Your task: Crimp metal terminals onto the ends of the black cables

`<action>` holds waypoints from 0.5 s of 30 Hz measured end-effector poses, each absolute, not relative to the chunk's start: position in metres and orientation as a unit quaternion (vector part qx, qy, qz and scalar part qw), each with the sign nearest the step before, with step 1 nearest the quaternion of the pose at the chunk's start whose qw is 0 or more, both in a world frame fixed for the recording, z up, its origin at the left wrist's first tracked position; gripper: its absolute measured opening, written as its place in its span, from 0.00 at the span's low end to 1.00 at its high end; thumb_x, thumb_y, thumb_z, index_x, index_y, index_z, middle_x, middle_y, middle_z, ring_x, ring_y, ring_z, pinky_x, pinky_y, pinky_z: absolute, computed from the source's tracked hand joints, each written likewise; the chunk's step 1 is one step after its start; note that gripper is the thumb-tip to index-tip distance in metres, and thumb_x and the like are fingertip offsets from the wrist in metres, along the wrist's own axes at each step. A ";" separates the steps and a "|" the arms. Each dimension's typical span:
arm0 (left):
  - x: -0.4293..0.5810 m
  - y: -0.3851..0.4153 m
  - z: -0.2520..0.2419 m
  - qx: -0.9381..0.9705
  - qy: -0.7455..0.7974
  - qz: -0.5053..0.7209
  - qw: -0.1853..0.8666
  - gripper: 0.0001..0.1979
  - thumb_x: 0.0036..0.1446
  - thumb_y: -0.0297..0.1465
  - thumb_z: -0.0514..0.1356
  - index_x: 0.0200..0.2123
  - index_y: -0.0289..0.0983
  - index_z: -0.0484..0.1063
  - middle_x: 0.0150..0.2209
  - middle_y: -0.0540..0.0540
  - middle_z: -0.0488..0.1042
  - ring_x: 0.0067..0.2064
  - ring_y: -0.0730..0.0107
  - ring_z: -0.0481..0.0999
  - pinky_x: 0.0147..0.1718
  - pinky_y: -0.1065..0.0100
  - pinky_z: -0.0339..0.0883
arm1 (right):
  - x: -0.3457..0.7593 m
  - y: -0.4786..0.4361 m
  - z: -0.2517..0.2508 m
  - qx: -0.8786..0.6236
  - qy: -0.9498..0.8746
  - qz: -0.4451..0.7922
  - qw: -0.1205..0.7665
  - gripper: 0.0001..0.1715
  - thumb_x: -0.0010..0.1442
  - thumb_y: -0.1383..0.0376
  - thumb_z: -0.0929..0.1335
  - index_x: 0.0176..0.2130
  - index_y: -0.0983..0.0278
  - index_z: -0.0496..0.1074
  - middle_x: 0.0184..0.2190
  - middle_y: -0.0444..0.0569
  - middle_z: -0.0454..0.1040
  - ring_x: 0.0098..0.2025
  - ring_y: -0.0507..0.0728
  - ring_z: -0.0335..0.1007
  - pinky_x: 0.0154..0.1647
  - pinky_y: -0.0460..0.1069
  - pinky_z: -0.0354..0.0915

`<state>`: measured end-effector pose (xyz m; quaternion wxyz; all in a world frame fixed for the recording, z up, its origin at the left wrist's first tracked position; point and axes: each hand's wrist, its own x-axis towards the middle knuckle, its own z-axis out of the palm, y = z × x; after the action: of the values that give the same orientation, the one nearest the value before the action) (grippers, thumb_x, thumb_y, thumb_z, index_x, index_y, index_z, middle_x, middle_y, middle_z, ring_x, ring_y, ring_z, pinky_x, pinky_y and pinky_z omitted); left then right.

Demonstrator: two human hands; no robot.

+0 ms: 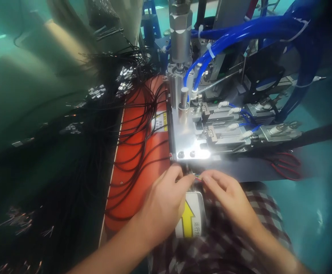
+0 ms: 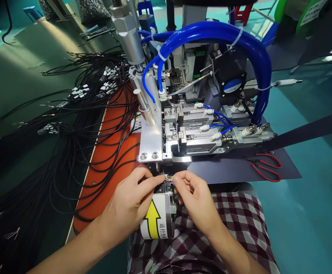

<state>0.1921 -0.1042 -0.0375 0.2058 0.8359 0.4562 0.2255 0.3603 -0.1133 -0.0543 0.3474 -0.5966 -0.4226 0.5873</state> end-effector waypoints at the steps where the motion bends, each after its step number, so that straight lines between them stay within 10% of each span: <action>1: 0.192 -0.104 -0.038 0.836 0.456 0.225 0.205 0.18 0.56 0.18 0.50 0.44 0.35 0.74 0.32 0.46 0.65 0.30 0.72 0.66 0.27 0.72 0.67 | 0.360 -0.114 -0.053 -0.594 -0.419 0.592 0.348 0.16 0.58 0.53 0.66 0.31 0.65 0.69 0.22 0.42 0.62 0.23 0.50 0.55 0.21 0.45 0.55; 15: 0.192 -0.104 -0.038 0.839 0.453 0.226 0.200 0.18 0.57 0.18 0.50 0.45 0.33 0.74 0.31 0.45 0.65 0.30 0.71 0.67 0.26 0.71 0.67 | 0.352 -0.116 -0.052 -0.613 -0.455 0.513 0.393 0.12 0.59 0.57 0.66 0.29 0.63 0.67 0.24 0.43 0.64 0.25 0.52 0.60 0.21 0.45 0.57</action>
<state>0.1918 -0.1035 -0.0375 0.2005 0.8386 0.4532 0.2261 0.3520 -0.1155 -0.0517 0.3925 -0.6133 -0.4550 0.5127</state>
